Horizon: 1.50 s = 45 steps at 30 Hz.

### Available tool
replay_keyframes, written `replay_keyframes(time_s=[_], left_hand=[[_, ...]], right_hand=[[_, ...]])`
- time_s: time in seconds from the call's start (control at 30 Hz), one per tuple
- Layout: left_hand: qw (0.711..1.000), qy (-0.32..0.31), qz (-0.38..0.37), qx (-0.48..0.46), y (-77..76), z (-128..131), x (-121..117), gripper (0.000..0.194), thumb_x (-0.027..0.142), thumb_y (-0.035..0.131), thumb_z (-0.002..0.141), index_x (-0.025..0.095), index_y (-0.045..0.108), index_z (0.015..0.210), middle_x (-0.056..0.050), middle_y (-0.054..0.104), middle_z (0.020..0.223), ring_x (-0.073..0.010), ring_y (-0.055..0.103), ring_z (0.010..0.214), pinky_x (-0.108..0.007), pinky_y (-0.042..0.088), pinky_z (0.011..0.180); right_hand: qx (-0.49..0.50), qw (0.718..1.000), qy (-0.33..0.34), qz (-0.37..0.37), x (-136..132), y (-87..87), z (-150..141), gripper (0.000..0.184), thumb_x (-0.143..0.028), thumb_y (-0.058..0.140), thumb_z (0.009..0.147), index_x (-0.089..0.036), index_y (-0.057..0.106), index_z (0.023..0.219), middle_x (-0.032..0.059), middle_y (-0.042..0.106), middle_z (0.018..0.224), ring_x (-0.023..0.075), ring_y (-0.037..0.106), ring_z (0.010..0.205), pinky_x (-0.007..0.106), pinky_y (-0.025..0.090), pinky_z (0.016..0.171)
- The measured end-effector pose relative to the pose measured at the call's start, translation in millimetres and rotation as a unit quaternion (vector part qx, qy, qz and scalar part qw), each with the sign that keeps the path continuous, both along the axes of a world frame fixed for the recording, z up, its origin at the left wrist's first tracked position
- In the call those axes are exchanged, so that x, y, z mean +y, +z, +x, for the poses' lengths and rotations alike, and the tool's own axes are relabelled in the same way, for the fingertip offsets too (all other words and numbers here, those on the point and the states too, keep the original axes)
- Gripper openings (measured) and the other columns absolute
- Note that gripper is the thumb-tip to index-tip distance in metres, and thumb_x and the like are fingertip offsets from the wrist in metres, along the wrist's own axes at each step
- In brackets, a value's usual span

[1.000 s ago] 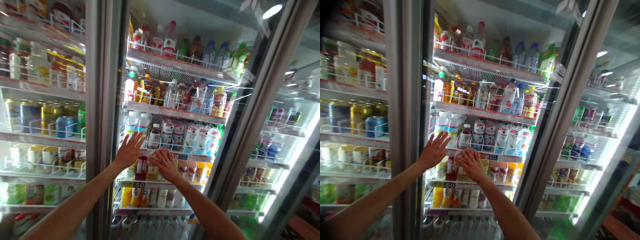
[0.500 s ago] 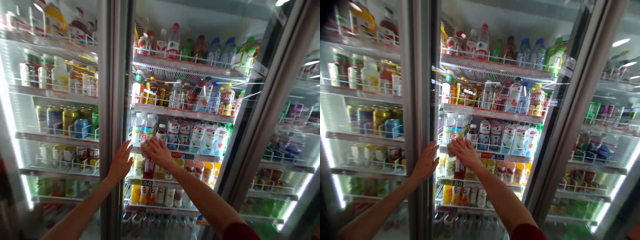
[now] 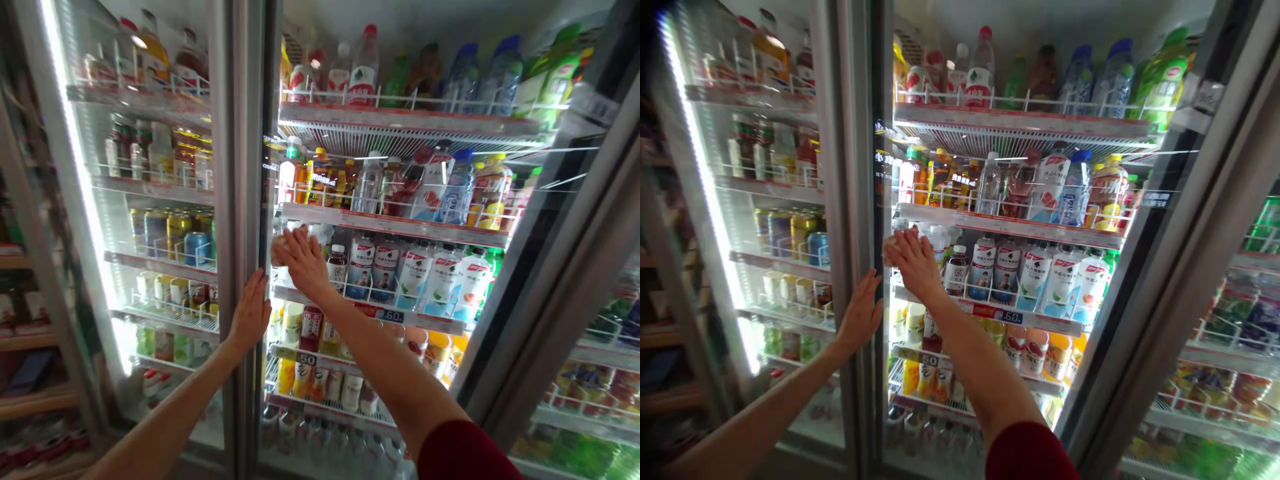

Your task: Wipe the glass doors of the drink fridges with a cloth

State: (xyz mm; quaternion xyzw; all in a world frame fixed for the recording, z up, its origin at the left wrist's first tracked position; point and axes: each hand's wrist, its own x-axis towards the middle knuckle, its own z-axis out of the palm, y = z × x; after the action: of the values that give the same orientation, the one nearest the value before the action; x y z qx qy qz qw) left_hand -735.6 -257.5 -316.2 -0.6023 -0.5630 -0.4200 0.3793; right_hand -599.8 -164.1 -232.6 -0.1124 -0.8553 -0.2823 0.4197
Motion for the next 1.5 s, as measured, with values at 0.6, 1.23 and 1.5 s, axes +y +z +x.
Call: replay_keyframes(time_s=[0.6,1.23,1.5], left_hand=[[0.997,-0.056,0.011,0.052,50.2,23,21,0.052,0.017,0.039,0.084,0.015,0.028,0.135,-0.013,0.025,0.146,-0.0205,0.018,0.137,-0.042,0.026,0.111],[0.982,-0.112,0.138,0.068,88.7,54,89,0.065,0.038,0.054,0.08,0.029,0.025,0.138,-0.002,0.023,0.148,-0.0249,0.021,0.135,-0.051,0.013,0.11],[0.977,-0.182,0.114,-0.005,91.3,60,88,0.066,0.04,0.057,0.075,0.037,0.031,0.135,0.004,0.026,0.146,-0.0253,0.021,0.135,-0.053,0.009,0.11]], right_hand=[[-0.044,0.996,-0.067,0.032,17,-39.0,120,0.052,-0.014,0.049,0.082,-0.035,0.041,0.129,-0.0004,0.029,0.147,0.0212,0.015,0.138,0.049,0.016,0.111],[0.414,0.839,-0.351,0.05,70,-10.0,286,0.047,-0.022,0.029,0.089,-0.018,0.036,0.136,0.0169,0.025,0.146,0.0255,0.018,0.138,0.055,0.028,0.103],[0.302,0.895,-0.327,-0.002,45,-71.6,267,0.043,-0.018,0.035,0.086,-0.022,0.046,0.128,0.0119,0.023,0.148,0.0257,0.015,0.139,0.052,0.031,0.104]])
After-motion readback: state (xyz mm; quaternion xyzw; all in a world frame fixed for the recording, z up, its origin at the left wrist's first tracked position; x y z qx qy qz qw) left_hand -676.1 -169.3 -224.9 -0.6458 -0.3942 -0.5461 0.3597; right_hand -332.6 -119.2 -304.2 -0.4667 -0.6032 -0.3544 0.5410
